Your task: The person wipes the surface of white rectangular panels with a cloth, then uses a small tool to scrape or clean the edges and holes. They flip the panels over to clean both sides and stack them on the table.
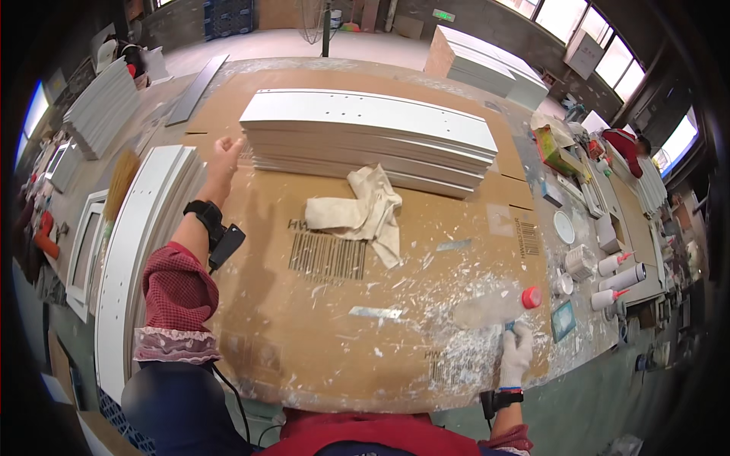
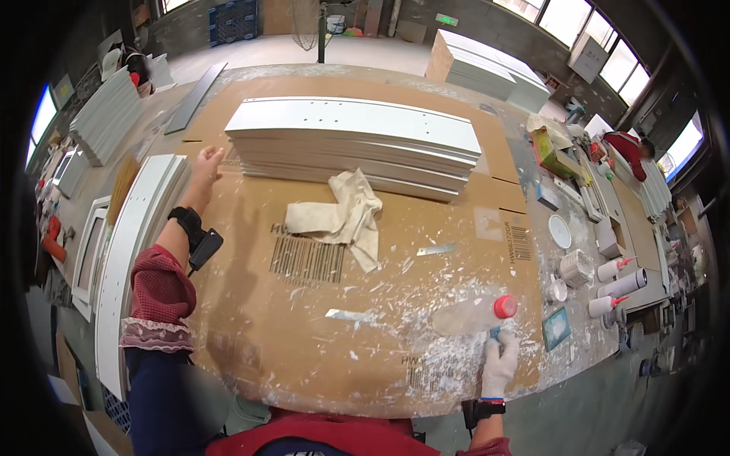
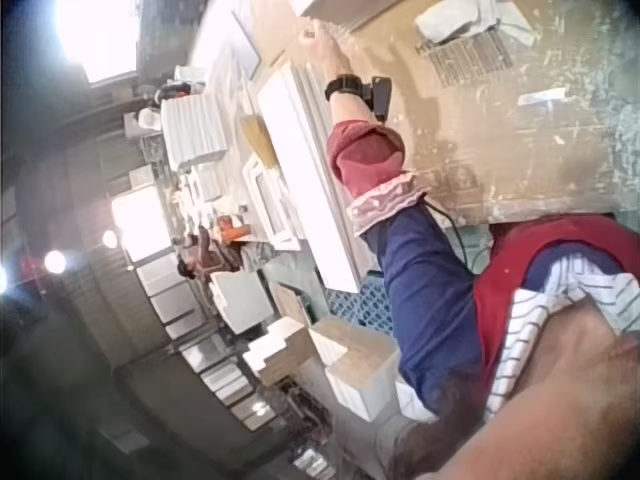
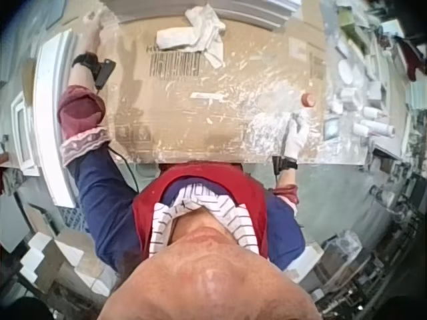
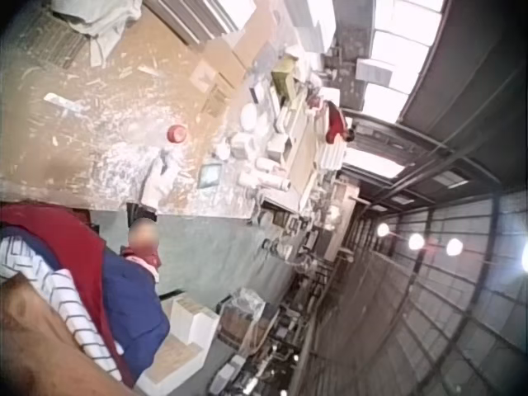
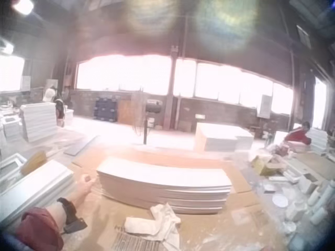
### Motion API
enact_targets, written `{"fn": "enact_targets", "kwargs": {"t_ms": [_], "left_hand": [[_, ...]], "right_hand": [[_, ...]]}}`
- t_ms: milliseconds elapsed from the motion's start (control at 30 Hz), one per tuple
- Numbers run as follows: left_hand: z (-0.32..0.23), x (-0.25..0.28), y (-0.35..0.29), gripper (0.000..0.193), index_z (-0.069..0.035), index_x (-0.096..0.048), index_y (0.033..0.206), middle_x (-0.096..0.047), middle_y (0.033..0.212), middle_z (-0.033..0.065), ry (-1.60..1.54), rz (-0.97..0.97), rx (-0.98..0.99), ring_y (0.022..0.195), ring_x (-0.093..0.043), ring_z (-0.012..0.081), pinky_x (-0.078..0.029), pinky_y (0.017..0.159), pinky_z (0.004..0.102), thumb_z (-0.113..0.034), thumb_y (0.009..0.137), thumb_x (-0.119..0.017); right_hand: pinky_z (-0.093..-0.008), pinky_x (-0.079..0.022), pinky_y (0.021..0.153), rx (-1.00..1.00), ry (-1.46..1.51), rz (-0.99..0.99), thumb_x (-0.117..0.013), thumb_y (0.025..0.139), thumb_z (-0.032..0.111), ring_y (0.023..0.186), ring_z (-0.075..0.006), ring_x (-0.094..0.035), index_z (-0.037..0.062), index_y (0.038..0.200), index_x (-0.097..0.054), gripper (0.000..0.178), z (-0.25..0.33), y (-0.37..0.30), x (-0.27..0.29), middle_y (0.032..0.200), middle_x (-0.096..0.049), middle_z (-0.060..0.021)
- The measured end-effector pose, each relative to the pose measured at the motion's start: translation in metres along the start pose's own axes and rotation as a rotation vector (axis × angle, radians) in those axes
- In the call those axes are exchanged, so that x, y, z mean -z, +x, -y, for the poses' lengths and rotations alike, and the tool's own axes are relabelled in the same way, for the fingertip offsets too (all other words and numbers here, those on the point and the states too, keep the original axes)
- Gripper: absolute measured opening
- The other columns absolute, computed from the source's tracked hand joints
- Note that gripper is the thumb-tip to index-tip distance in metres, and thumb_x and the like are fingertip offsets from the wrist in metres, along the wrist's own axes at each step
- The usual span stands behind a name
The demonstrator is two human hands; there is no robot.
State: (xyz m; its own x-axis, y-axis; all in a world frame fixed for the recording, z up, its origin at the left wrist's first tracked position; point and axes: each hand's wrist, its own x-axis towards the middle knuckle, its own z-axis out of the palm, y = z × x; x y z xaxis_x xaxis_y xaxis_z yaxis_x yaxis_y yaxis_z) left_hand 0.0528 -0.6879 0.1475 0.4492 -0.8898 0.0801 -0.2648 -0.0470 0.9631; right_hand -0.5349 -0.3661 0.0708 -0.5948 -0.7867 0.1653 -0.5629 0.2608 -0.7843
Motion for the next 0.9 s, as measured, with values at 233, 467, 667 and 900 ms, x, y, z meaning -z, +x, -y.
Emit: {"fn": "enact_targets", "kwargs": {"t_ms": [233, 467, 667, 900], "left_hand": [[-0.002, -0.031, 0.082, 0.077, 0.007, -0.03, 0.133, -0.042, 0.13, 0.0293, 0.276, -0.151, -0.084, 0.123, -0.042, 0.0361, -0.036, 0.099, 0.0375, -0.039, 0.08, -0.061], [0.014, -0.024, 0.099, 0.047, 0.008, -0.059, 0.105, -0.064, 0.095, 0.0158, 0.049, 0.072, -0.081, 0.084, -0.06, 0.0214, -0.045, 0.073, 0.0338, -0.032, 0.079, -0.064], [0.007, -0.038, 0.1, 0.047, 0.006, -0.059, 0.105, -0.062, 0.092, 0.0105, 0.185, 0.022, -0.121, 0.079, -0.057, 0.0171, -0.043, 0.073, 0.0297, -0.033, 0.079, -0.066], [-0.002, -0.012, 0.091, 0.056, 0.007, -0.054, 0.105, -0.06, 0.095, 0.0148, 0.021, 0.113, 0.106, 0.085, -0.056, 0.0208, -0.044, 0.075, 0.0336, -0.039, 0.076, -0.068]], "right_hand": [[-0.0287, -0.041, 0.086, 0.242, 0.057, 0.146, -0.059, 0.086, 0.012, 0.098, -0.0171, -0.051, 0.0009, 0.114, -0.053, 0.03, 0.07, 0.057, 0.032, 0.115, -0.053, -0.0071], [-0.0271, -0.044, 0.061, 0.503, -0.071, 0.514, -0.046, 0.095, 0.031, 0.076, -0.0114, -0.052, 0.0025, 0.112, -0.053, 0.034, 0.251, 0.222, -0.025, 0.095, -0.053, -0.0028], [-0.036, -0.047, 0.05, -0.129, -0.02, 0.878, -0.04, 0.092, 0.051, 0.065, -0.0199, -0.057, 0.0064, 0.1, -0.054, 0.047, 0.25, 0.358, -0.124, 0.086, -0.057, -0.0086], [-0.0389, -0.044, 0.038, -0.197, -0.017, 0.668, -0.04, 0.087, 0.062, 0.052, -0.0232, -0.057, 0.0064, 0.097, -0.055, 0.059, 0.254, 0.343, -0.189, 0.071, -0.059, -0.0092]]}}
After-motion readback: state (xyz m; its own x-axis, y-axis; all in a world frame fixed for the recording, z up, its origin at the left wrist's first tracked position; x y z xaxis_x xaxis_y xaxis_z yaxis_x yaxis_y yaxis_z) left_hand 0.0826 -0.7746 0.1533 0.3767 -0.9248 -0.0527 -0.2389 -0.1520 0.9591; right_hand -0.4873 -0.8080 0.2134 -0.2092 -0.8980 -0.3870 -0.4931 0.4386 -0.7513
